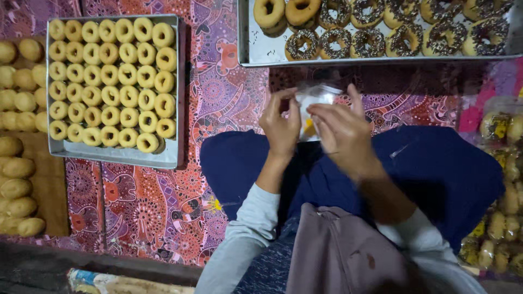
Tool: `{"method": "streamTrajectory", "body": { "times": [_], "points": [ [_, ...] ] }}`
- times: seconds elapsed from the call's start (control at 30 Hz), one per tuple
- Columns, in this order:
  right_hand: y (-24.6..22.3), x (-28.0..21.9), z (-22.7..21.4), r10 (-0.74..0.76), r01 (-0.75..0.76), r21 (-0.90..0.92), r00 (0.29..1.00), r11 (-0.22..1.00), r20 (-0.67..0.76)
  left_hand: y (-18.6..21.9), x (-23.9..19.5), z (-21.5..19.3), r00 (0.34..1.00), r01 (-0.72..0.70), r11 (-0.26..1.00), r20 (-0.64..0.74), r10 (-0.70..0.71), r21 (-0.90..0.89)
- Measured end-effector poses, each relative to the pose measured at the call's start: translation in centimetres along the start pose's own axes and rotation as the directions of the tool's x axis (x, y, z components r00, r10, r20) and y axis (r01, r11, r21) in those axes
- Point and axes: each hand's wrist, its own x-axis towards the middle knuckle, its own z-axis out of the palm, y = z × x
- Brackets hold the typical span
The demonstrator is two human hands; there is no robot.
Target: The person sits on the floor and repeatedly picks donuts from metal trays, places them into small clear plastic bags, and sets the filled bags aside. The person handles both plain and chocolate-topped donuts throughout the clip.
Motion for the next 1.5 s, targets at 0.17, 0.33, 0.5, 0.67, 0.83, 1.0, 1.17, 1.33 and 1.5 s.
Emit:
{"method": "streamTrajectory", "body": {
  "times": [0.17, 0.33, 0.5, 0.67, 0.83, 1.0, 1.17, 1.33, 1.5],
  "points": [
    [3.6, 0.2, 2.6, 0.079, -0.049, -0.194, 0.986, 0.980, 0.149, 1.7, -1.4, 0.9, 0.959, -0.115, 0.956, 0.219, 0.177, -0.272],
    [5.7, 2.0, 4.6, -0.130, 0.133, -0.004, 0.975, 0.991, 0.178, -0.9, 2.1, 0.8, 0.992, -0.124, 0.897, -0.068, 0.105, -0.424],
    [9.3, 7.8, 5.0, 0.126, -0.211, 0.323, 0.956, 0.923, 0.266, -8.2, 7.7, 1.1, 0.892, 0.261, 0.043, 0.224, -0.393, -0.964],
    [19.6, 18.3, 5.9, -0.191, 0.113, -0.264, 0.937, 0.958, -0.292, -10.8, 10.9, -1.1, 0.810, 0.146, -0.189, 0.228, -0.541, -0.971],
    [22.0, 21.0, 7.4, 0.021, -0.052, -0.385, 0.996, 0.922, -0.084, -11.0, 11.8, -1.9, 0.820, 0.097, -0.402, 0.302, -0.486, -0.910],
    [12.4, 13.3, 3.3, 0.341, -0.321, 0.209, 0.938, 0.924, -0.067, -11.9, 11.9, -0.7, 0.780, 0.034, -0.505, 0.339, -0.526, -0.862],
    [2.9, 5.5, 3.2, 0.427, -0.305, 0.791, 0.902, 0.531, 0.061, -9.3, 10.7, 0.9, 0.858, -0.048, -0.490, 0.216, -0.467, -0.870],
    [-0.3, 4.9, 5.2, 0.144, -0.116, 0.137, 0.966, 0.984, -0.217, -5.0, 7.7, 2.9, 0.964, 0.029, -0.384, 0.127, -0.235, -0.923],
    [-1.0, 5.5, 4.9, 0.078, -0.066, 0.057, 0.961, 0.996, -0.264, -0.7, 3.9, 3.5, 0.893, 0.279, -0.087, 0.291, -0.343, -0.956]
  ]
}}
